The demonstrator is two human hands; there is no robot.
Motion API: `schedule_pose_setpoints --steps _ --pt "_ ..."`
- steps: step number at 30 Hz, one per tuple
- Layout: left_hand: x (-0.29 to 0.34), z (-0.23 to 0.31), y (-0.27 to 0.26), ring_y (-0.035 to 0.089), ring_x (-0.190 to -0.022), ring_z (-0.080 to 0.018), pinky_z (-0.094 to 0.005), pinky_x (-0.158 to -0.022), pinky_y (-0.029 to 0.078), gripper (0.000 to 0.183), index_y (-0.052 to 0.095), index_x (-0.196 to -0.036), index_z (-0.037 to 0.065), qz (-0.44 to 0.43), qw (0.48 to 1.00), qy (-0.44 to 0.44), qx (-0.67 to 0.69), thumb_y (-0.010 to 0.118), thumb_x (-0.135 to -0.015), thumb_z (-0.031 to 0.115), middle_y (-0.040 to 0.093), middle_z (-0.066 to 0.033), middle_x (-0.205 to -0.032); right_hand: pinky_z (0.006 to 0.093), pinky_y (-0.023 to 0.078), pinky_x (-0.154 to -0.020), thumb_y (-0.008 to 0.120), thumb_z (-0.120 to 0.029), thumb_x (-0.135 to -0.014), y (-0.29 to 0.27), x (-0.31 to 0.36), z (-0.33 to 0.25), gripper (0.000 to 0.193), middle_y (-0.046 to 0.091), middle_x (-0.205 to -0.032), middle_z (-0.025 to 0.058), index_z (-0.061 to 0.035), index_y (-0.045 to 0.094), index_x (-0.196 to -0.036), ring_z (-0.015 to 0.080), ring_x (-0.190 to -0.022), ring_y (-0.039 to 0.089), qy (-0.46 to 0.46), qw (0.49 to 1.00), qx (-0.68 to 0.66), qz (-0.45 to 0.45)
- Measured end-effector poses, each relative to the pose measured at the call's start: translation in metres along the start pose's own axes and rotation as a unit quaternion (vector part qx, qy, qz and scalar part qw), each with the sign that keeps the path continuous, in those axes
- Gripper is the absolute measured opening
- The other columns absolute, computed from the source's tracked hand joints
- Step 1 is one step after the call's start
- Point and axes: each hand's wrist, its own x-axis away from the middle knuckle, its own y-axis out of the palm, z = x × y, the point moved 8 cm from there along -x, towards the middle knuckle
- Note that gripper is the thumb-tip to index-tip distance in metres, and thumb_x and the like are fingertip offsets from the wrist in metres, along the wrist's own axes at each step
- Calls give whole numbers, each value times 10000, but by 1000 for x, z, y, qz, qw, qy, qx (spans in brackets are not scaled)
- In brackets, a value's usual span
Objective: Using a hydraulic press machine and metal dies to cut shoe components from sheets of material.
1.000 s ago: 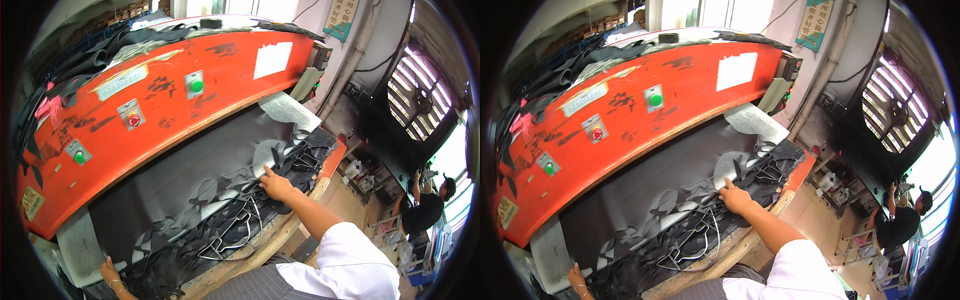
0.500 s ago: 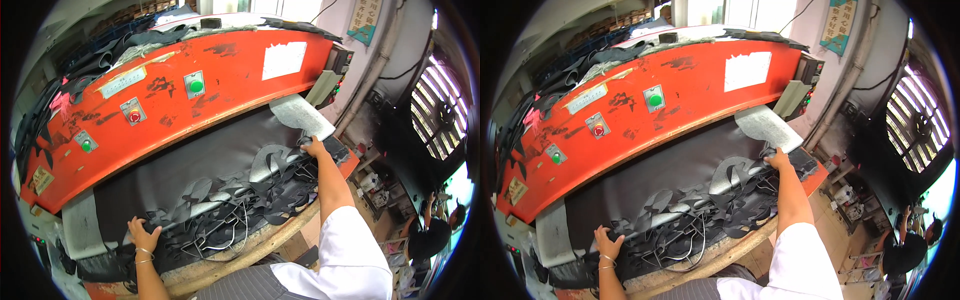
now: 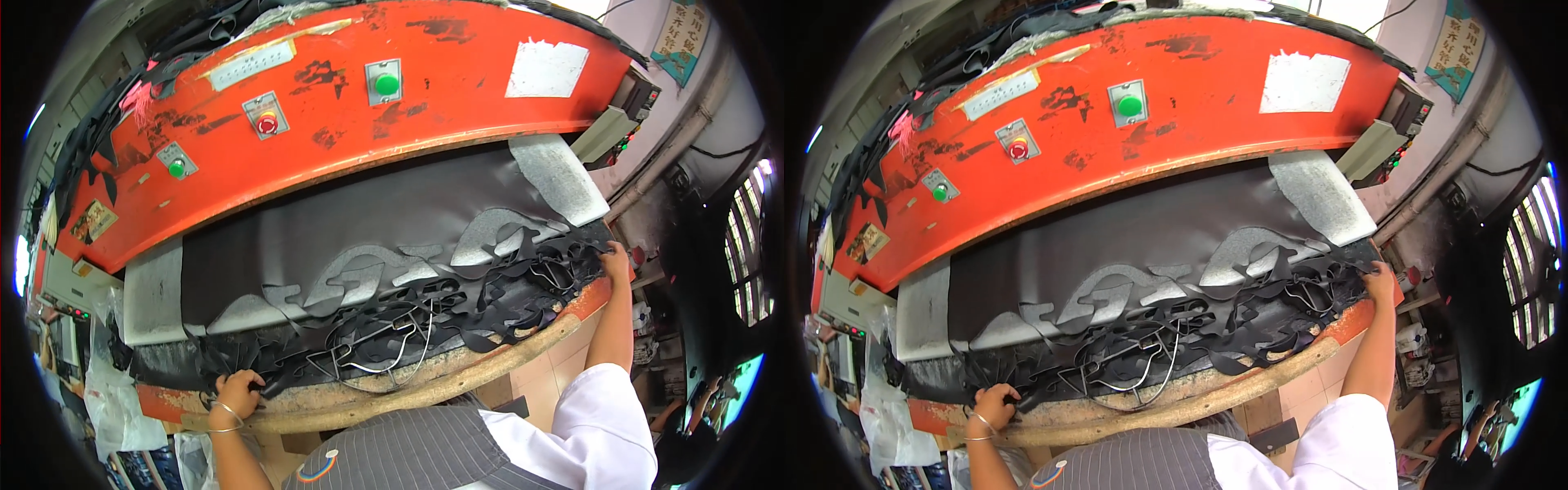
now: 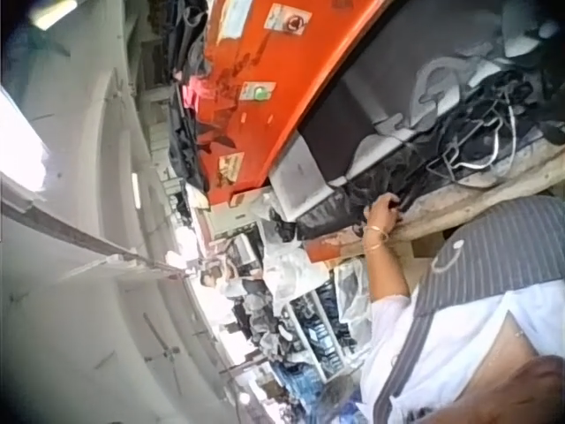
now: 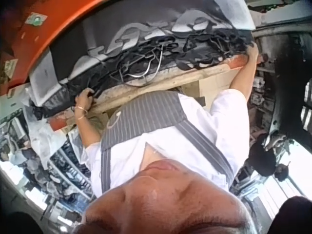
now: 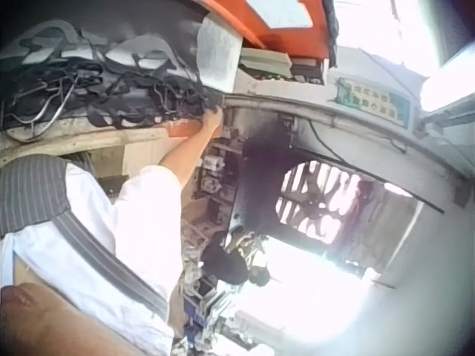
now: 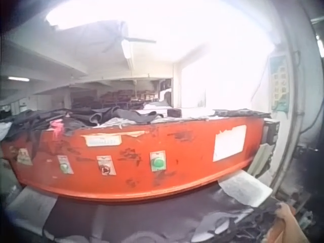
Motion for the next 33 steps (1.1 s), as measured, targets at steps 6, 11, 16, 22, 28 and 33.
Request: schedule_pose_setpoints --steps 6,11,16,22,28,33 --pt "-20 73 -77 510 -1171 -314 -495 -1026 303 268 699 -970 161 301 944 88 -101 688 -704 134 608 -97 -1170 406 467 -957 852 -224 -632 -34 42 -120 815 590 -1246 190 -88 497 -1353 326 -1162 571 -104 977 118 -143" --pt "-114 153 -12 388 -1336 -311 -549 -1065 275 556 545 -1302 165 188 972 143 -3 673 -808 386 480 -137 -1396 416 412 -1012 814 -247 -713 -33 129 -278 640 571 -1272 182 -38 550 -1257 354 -1205 518 -292 945 39 -143" --pt "-116 162 30 200 -1453 -290 -655 -1104 119 610 395 -1451 242 181 979 69 -62 430 -931 559 258 -87 -1567 413 460 -947 778 -263 -757 9 283 -396 471 632 -1155 167 -27 625 -1134 357 -1107 575 -550 777 -58 -301" --pt "-115 37 -29 184 -1464 -276 -609 -1140 123 673 329 -1488 217 151 976 -152 -39 301 -946 615 233 -37 -1583 417 462 -908 725 -312 -800 53 393 -408 414 646 -1135 114 -64 641 -1121 305 -1062 596 -662 628 -60 -405" --pt "-41 -92 -34 237 -1437 -344 -576 -1138 191 681 247 -1518 235 169 922 -347 3 328 -949 600 180 -23 -1598 412 398 -959 620 -411 -872 68 446 -380 457 644 -1096 103 -79 614 -1186 282 -1058 582 -690 554 -32 -465" --pt "-4 -138 -1 305 -1417 -274 -566 -1128 202 644 368 -1466 155 166 929 -323 67 397 -954 544 306 -108 -1546 424 384 -970 593 -512 -862 66 451 -378 551 627 -1028 105 -67 617 -1186 284 -1020 563 -722 528 12 -446"
